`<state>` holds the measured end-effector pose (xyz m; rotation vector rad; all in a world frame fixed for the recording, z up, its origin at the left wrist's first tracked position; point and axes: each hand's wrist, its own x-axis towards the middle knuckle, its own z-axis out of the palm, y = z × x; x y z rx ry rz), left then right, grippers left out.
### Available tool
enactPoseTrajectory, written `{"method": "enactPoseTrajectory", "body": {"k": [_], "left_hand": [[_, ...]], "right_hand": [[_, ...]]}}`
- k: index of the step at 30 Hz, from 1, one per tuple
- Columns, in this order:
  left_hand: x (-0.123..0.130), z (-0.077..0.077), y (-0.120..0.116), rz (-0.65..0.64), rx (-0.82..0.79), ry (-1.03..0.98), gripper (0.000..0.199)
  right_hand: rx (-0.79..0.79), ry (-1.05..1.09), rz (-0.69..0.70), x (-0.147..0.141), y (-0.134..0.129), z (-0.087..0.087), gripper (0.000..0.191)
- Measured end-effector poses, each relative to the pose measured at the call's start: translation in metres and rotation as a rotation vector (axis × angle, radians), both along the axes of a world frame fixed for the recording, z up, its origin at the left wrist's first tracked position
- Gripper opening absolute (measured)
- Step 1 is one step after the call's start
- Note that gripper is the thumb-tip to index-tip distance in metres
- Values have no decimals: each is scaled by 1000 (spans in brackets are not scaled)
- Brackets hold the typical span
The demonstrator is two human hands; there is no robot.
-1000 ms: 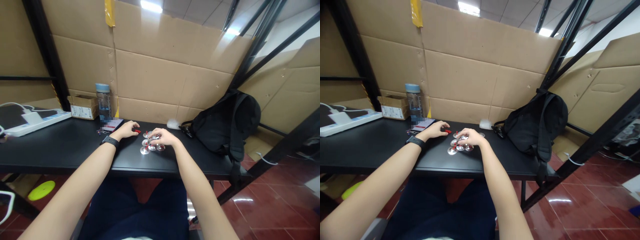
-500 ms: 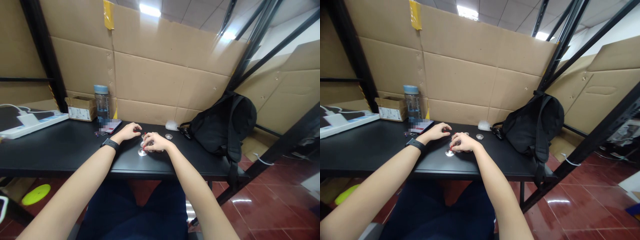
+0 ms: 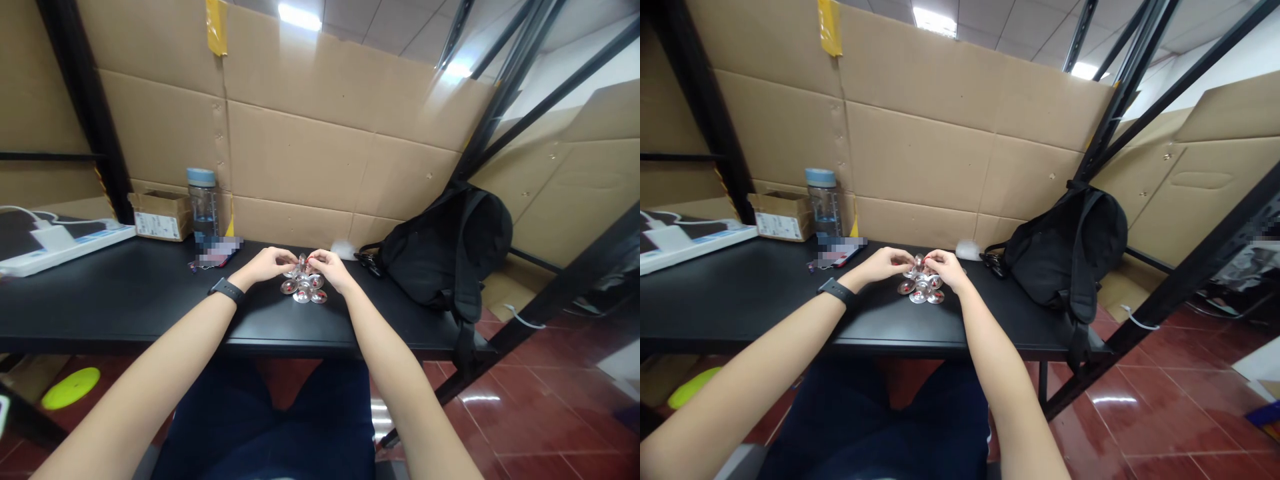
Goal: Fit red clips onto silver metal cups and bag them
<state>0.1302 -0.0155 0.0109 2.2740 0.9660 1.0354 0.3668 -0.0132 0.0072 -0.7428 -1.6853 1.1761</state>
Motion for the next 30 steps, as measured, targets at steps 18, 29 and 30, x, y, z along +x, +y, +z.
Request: {"method": "enactPoseTrajectory", "body": {"k": [18, 29, 30], "left_hand": [[23, -2, -11, 72, 67, -120, 14], [27, -2, -11, -18, -77, -342, 22], [25, -1, -9, -5, -73, -351, 24]], "right_hand": [[9, -38, 91, -2, -8, -1, 44], [70, 4, 29, -8, -11, 3, 53], [71, 4, 14, -8, -10, 3, 54]]}}
